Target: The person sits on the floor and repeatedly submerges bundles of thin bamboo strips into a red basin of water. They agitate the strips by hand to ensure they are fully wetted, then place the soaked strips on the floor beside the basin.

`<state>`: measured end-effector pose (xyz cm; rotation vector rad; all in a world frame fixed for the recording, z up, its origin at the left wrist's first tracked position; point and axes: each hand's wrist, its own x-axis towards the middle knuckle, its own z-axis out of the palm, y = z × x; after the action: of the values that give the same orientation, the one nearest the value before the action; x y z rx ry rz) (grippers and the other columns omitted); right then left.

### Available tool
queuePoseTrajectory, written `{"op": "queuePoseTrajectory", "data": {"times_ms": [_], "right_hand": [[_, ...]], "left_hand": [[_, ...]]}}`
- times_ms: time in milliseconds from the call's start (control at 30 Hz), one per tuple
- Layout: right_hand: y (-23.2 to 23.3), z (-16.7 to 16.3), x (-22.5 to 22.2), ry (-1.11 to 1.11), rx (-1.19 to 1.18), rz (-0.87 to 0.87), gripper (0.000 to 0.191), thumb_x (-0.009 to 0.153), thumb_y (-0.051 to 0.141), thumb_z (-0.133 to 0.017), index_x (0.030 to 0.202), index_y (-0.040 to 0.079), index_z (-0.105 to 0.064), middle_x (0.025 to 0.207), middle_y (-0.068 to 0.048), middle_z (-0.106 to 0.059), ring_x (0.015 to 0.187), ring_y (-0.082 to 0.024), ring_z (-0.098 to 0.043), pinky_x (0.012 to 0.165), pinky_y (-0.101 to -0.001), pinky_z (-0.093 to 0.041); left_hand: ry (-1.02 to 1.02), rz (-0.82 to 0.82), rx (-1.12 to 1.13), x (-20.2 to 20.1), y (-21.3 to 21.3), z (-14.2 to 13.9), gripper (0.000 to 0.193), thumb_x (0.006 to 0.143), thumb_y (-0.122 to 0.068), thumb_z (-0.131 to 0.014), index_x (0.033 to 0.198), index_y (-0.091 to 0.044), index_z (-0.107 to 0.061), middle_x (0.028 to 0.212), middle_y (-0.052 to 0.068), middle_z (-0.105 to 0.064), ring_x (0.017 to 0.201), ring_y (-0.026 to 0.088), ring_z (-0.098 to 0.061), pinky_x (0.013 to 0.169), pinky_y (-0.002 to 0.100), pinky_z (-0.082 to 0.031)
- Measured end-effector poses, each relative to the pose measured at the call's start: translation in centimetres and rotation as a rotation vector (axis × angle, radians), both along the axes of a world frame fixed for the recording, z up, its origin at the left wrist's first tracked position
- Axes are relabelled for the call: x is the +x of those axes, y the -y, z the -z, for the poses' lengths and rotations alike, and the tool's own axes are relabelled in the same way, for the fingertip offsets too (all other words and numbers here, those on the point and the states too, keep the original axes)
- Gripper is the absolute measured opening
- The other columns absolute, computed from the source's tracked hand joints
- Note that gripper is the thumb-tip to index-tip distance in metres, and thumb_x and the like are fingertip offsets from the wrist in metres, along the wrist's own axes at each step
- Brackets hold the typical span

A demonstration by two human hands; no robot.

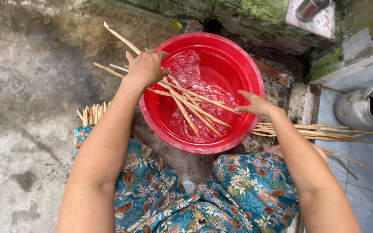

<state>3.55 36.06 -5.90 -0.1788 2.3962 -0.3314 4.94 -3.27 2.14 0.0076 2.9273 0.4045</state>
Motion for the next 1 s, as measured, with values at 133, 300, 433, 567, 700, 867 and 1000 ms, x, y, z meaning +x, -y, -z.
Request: {"op": "queuePoseTrajectory", "data": {"times_ms": [133,300,433,567,700,867,1000], "right_hand": [[4.9,4.1,-0.4,-0.005,-0.027,0.061,0.121,0.073,0.06,-0.08,0.162,0.024,-0.007,0.169,-0.008,-0.009,0.155,-0.025,-0.012,0.124,-0.0518,-0.014],[11.4,7.5,3.1,-0.009,-0.222,0.185,0.123,0.07,0.07,-0.073,0.164,0.018,-0.012,0.169,-0.011,-0.02,0.157,-0.029,-0.019,0.127,-0.0561,-0.014],[17.2,7.6,5.4,0.229,-0.391,0.262,0.111,0.081,0.069,-0.062,0.164,0.02,-0.006,0.163,-0.016,-0.028,0.15,-0.03,-0.028,0.123,-0.0522,-0.023],[21.4,10.2,7.0,0.158,-0.634,0.063,0.112,0.082,0.047,-0.076,0.161,0.019,-0.002,0.161,-0.014,-0.031,0.145,-0.028,-0.033,0.116,-0.0479,-0.033],[20.8,15.4,7.9,0.38,-0.408,-0.015,0.064,0.095,0.041,-0.061,0.151,0.011,-0.049,0.134,-0.022,-0.068,0.12,-0.033,-0.072,0.098,-0.0431,-0.057],[14.4,19.5,5.9,0.146,0.044,-0.168,0.049,0.099,0.026,-0.052,0.147,0.032,-0.048,0.151,-0.006,-0.042,0.131,-0.025,-0.044,0.106,-0.0456,-0.04],[10.7,19.4,4.4,0.248,0.091,0.027,0.036,0.098,0.024,-0.053,0.134,0.025,-0.053,0.131,-0.006,-0.051,0.108,-0.021,-0.049,0.089,-0.0414,-0.043]], "left_hand": [[0.042,0.005,0.02,0.5,1.3,-0.7,0.062,0.088,-0.042,-0.075,0.144,-0.024,-0.054,0.129,0.011,-0.066,0.122,0.031,-0.061,0.11,0.077,-0.022],[0.116,0.015,-0.027,1.6,2.2,-1.1,0.063,0.089,-0.045,-0.073,0.144,-0.024,-0.052,0.129,0.01,-0.066,0.121,0.028,-0.062,0.111,0.073,-0.026],[0.168,0.038,-0.033,1.7,2.7,-1.6,0.059,0.092,-0.044,-0.07,0.145,-0.024,-0.052,0.131,0.008,-0.067,0.122,0.026,-0.063,0.112,0.072,-0.027],[0.23,0.044,-0.042,1.0,2.8,-1.5,0.065,0.091,-0.044,-0.071,0.148,-0.023,-0.049,0.132,0.009,-0.065,0.124,0.027,-0.062,0.11,0.06,-0.038],[0.316,0.089,-0.087,0.3,2.0,-1.0,0.066,0.093,-0.048,-0.067,0.15,-0.023,-0.044,0.131,0.011,-0.064,0.122,0.027,-0.062,0.112,0.049,-0.042],[0.372,0.096,-0.059,0.3,2.0,-0.4,0.065,0.094,-0.046,-0.064,0.152,-0.025,-0.044,0.13,0.011,-0.068,0.122,0.023,-0.065,0.111,0.045,-0.048],[0.342,0.099,-0.031,0.7,2.9,1.3,0.059,0.093,-0.041,-0.065,0.149,-0.025,-0.05,0.135,0.011,-0.066,0.124,0.025,-0.064,0.109,0.045,-0.05]]}}
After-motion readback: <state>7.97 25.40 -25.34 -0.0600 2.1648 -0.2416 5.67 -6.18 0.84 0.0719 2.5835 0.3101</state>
